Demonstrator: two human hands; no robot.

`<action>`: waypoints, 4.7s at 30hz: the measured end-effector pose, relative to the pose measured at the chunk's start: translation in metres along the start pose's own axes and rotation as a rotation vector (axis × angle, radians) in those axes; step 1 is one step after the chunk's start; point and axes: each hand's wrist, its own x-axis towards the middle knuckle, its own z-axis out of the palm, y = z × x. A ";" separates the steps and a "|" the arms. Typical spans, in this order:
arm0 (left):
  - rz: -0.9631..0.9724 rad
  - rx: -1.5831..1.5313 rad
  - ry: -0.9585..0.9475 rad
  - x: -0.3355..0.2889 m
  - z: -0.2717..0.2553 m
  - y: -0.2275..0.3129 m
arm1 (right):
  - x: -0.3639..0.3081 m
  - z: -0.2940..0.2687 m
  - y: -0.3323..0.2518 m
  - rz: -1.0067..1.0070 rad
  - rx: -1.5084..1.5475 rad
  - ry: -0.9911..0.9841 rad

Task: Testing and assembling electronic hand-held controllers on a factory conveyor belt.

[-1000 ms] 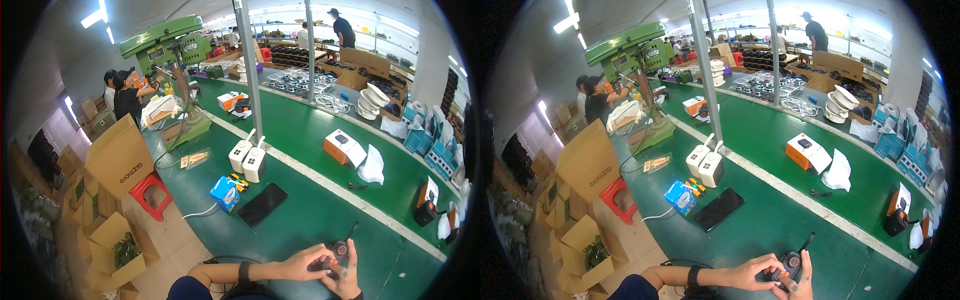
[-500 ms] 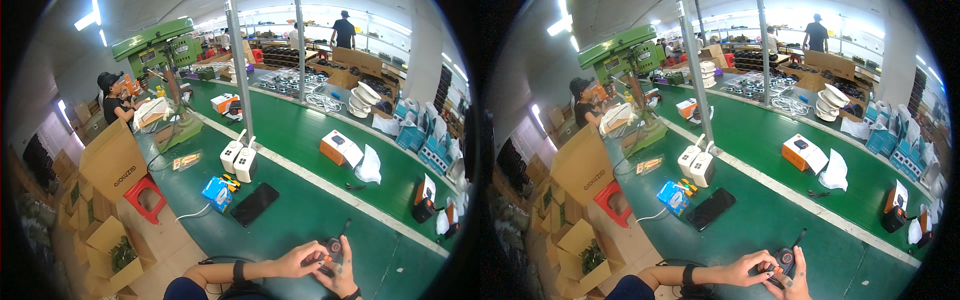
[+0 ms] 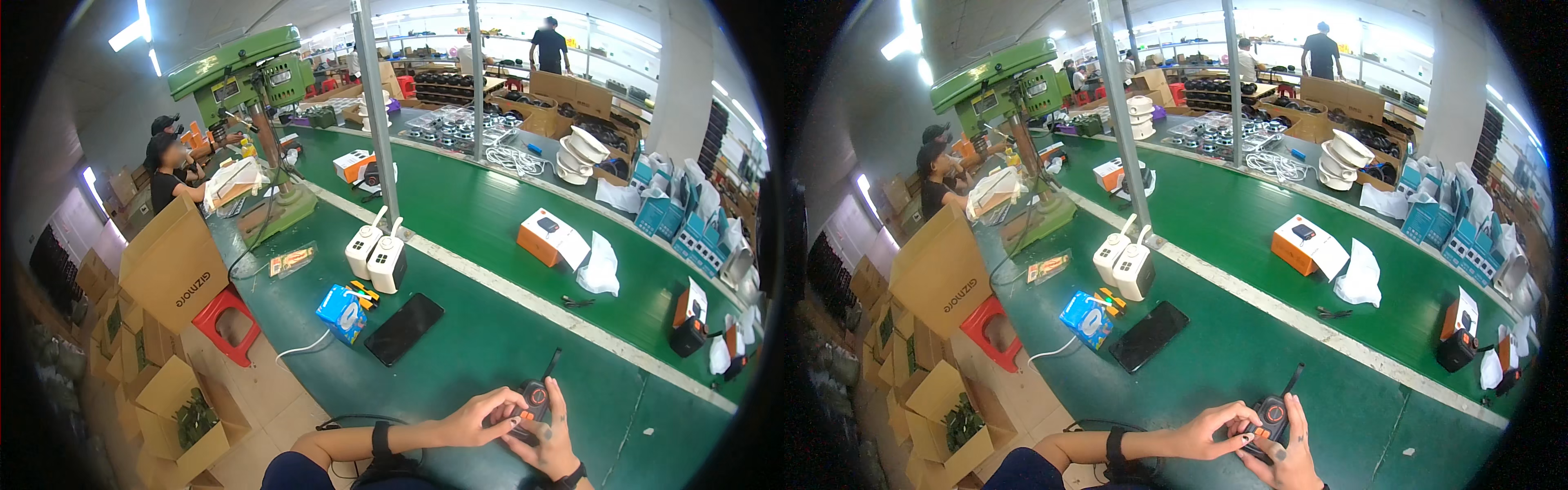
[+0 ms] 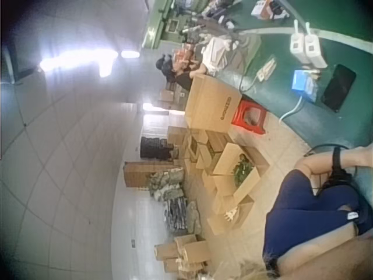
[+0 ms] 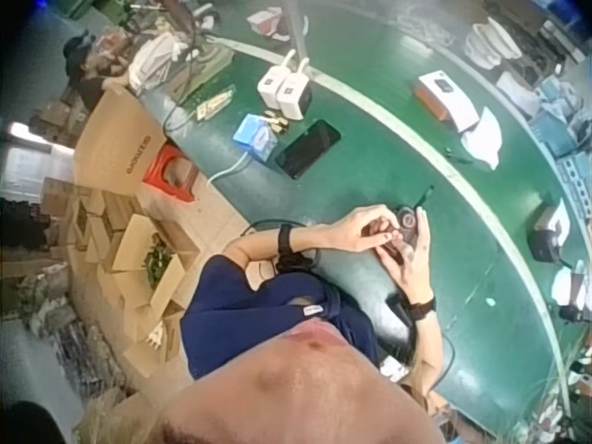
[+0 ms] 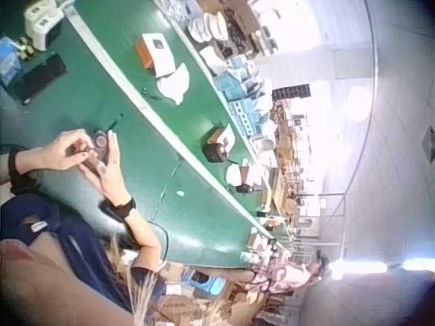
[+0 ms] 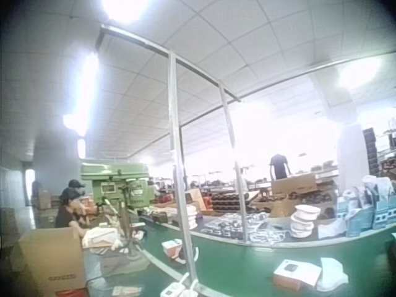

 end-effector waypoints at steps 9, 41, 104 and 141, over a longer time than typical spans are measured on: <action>-0.035 -0.023 -0.004 -0.001 -0.002 -0.004 | 0.000 0.003 0.001 -0.020 0.003 0.005; 0.348 0.294 0.054 0.006 -0.016 0.006 | -0.001 0.005 0.002 0.000 0.000 -0.003; 1.010 0.779 0.405 -0.022 -0.050 0.218 | 0.014 0.014 -0.015 0.021 -0.022 0.016; 0.902 0.237 -0.119 -0.033 -0.073 0.222 | 0.017 0.017 -0.022 0.002 -0.031 0.037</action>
